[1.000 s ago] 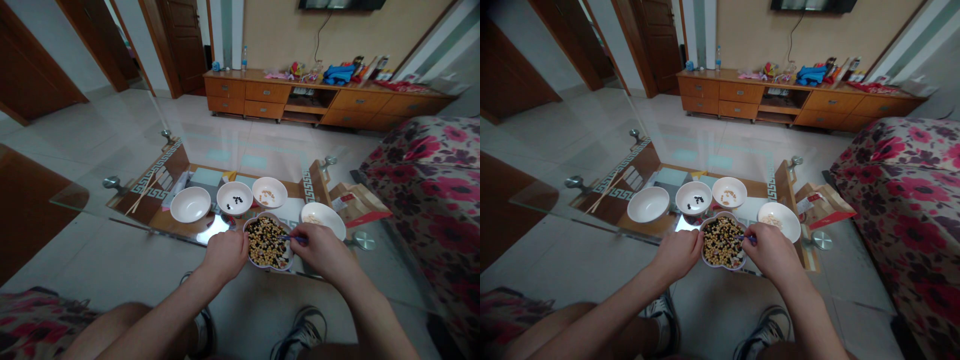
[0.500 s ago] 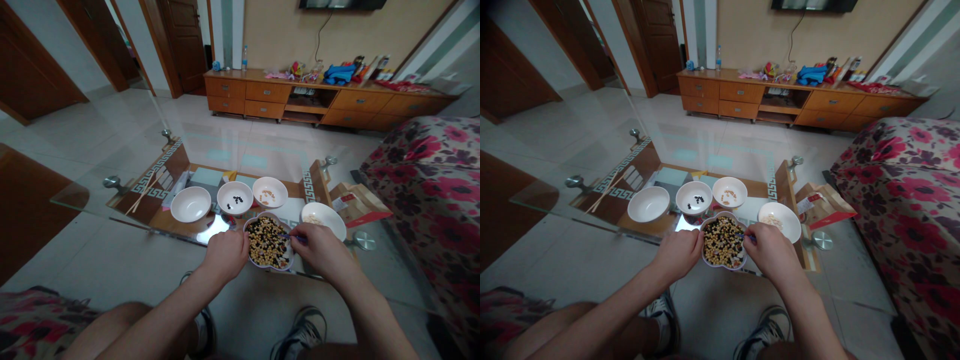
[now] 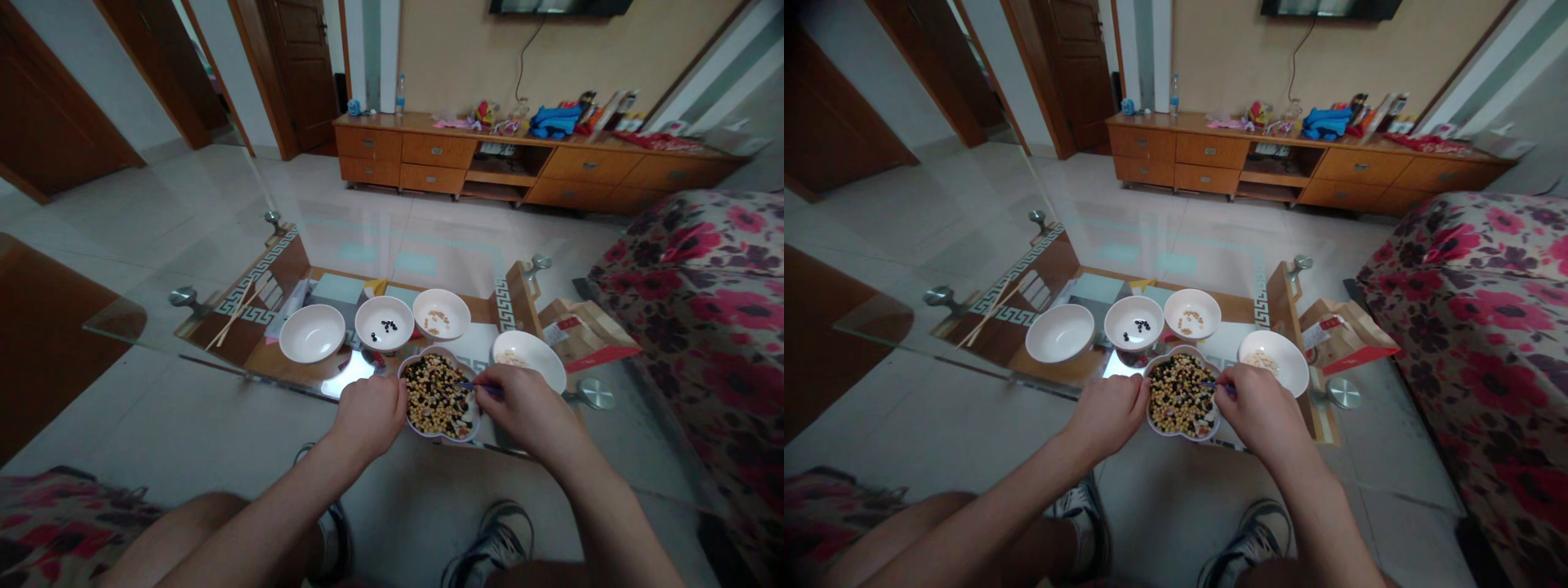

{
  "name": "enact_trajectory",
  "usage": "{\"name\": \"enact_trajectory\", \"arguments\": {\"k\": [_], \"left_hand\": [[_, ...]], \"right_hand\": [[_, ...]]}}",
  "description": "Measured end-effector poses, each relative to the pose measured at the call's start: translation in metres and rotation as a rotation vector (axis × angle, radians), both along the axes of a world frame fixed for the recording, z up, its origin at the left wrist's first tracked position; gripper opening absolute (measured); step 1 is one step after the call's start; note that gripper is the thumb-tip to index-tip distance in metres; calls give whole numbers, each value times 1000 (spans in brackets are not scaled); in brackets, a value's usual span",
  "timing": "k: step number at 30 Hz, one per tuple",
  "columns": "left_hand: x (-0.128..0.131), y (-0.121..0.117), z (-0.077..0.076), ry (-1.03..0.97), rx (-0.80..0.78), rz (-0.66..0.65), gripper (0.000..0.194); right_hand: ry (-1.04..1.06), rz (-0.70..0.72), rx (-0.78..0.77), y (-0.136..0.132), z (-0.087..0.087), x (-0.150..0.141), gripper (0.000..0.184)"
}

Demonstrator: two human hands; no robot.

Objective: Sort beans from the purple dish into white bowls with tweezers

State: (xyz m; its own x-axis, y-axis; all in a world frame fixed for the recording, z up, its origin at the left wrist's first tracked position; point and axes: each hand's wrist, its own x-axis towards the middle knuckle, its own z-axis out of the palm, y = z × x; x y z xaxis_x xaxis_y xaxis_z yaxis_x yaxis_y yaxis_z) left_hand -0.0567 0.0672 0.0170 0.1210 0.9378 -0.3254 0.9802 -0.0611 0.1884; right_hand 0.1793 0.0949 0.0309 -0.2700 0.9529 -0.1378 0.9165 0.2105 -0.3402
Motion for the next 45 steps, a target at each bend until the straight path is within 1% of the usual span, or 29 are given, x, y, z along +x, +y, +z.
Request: {"name": "enact_trajectory", "arguments": {"k": [5,10,13,19,22,27,32,37,45], "left_hand": [[0,0,-1,-7,-3,0,56],[0,0,-1,-8,-1,0,57],[0,-1,0,-12,6,4,56],[1,0,-1,-13,-3,9,56],[1,0,-2,-10,10,5,55],[0,0,-1,-20,11,2,56],[0,1,1,-35,-5,13,56],[0,1,1,-36,-11,20,56],[1,-1,-2,-8,25,1,55]], "right_hand": [[9,4,18,0,0,1,22],[52,-41,70,-1,5,0,24],[90,-90,157,-1,8,-4,27],[159,-220,399,5,7,-14,27],[164,-264,460,9,7,-20,27],[172,-291,456,13,8,-27,31],[192,-284,475,12,10,-28,29],[198,-280,443,6,13,-20,28],[188,-252,365,0,9,-1,28]]}}
